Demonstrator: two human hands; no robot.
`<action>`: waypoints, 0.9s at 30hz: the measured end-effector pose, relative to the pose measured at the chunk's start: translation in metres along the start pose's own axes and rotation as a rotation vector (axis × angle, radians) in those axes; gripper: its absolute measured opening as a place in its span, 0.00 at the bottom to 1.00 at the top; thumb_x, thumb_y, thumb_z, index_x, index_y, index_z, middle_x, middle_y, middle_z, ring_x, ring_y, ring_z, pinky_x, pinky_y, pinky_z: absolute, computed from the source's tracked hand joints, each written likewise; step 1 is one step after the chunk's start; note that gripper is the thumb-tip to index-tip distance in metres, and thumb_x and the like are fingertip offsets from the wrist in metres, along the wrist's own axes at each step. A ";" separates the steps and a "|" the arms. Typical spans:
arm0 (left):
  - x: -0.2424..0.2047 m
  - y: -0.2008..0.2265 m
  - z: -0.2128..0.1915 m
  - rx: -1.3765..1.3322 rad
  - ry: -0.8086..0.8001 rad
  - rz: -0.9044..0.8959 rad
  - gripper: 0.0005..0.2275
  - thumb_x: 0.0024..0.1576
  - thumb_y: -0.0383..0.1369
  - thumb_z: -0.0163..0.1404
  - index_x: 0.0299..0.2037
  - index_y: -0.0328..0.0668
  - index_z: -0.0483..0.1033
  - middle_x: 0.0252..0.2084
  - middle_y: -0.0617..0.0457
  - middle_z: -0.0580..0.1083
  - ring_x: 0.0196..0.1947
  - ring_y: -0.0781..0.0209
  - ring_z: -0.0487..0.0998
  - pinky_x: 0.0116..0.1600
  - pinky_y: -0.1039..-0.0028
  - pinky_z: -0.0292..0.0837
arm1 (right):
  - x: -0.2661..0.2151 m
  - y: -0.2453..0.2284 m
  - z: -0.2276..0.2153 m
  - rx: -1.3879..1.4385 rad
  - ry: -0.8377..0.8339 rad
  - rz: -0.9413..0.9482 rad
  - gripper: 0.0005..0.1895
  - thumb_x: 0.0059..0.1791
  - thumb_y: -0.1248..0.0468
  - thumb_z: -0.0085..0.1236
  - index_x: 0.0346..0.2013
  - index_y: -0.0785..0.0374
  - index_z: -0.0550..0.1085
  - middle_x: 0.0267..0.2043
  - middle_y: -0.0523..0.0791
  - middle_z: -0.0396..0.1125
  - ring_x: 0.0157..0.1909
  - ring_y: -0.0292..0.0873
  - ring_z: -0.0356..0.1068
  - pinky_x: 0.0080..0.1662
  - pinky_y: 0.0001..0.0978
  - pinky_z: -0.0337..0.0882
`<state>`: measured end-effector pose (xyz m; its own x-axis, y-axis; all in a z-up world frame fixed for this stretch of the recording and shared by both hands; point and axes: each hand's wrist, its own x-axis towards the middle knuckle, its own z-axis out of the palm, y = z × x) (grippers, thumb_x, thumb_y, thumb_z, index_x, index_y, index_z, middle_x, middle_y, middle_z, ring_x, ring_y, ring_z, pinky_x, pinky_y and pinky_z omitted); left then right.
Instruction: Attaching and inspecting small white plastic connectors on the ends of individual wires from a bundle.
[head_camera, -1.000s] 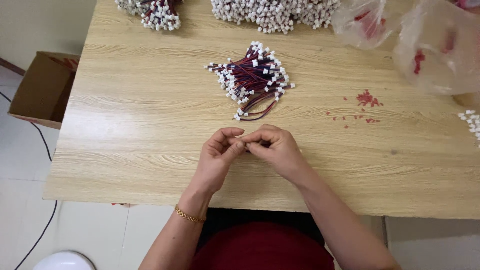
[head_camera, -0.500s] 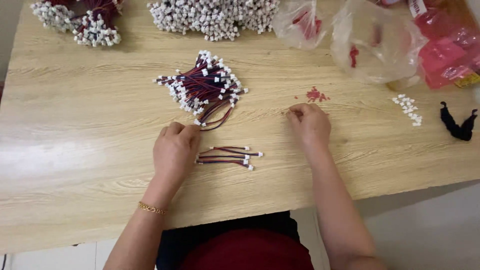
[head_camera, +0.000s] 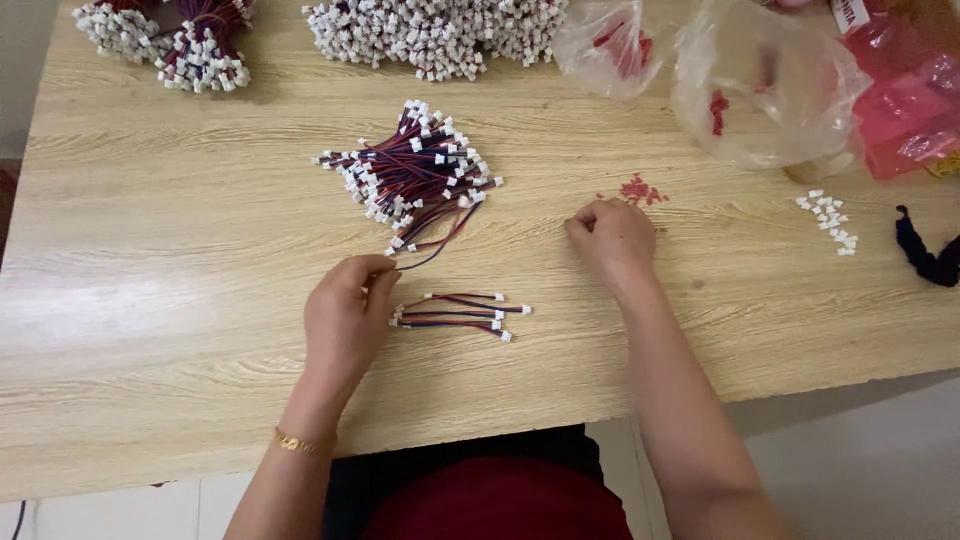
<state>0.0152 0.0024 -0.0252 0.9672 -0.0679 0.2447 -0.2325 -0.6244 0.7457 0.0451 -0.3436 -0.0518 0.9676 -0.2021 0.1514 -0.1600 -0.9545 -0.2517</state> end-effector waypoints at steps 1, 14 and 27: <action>-0.004 0.004 -0.003 -0.002 0.000 0.001 0.03 0.55 0.33 0.57 0.38 0.51 0.78 0.32 0.53 0.76 0.34 0.56 0.79 0.39 0.69 0.73 | -0.003 -0.001 -0.003 -0.002 0.001 0.000 0.07 0.42 0.54 0.59 0.27 0.51 0.78 0.27 0.46 0.69 0.37 0.53 0.72 0.41 0.44 0.71; -0.030 0.012 -0.002 -0.797 0.030 -0.363 0.07 0.57 0.27 0.53 0.43 0.35 0.76 0.31 0.50 0.76 0.30 0.68 0.74 0.36 0.82 0.72 | 0.000 -0.011 -0.015 0.006 -0.078 0.017 0.07 0.43 0.55 0.60 0.32 0.50 0.80 0.31 0.46 0.71 0.41 0.54 0.72 0.45 0.47 0.70; -0.035 -0.011 0.030 -0.926 0.113 -0.350 0.06 0.58 0.27 0.52 0.42 0.35 0.77 0.28 0.49 0.74 0.28 0.67 0.73 0.34 0.79 0.72 | -0.035 -0.078 -0.059 0.813 -0.132 -0.028 0.02 0.50 0.68 0.52 0.36 0.62 0.73 0.22 0.45 0.64 0.28 0.38 0.67 0.36 0.29 0.68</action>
<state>-0.0129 -0.0123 -0.0604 0.9923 0.1085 -0.0601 0.0298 0.2617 0.9647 0.0123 -0.2753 0.0184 0.9922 -0.1047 0.0670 0.0068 -0.4920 -0.8706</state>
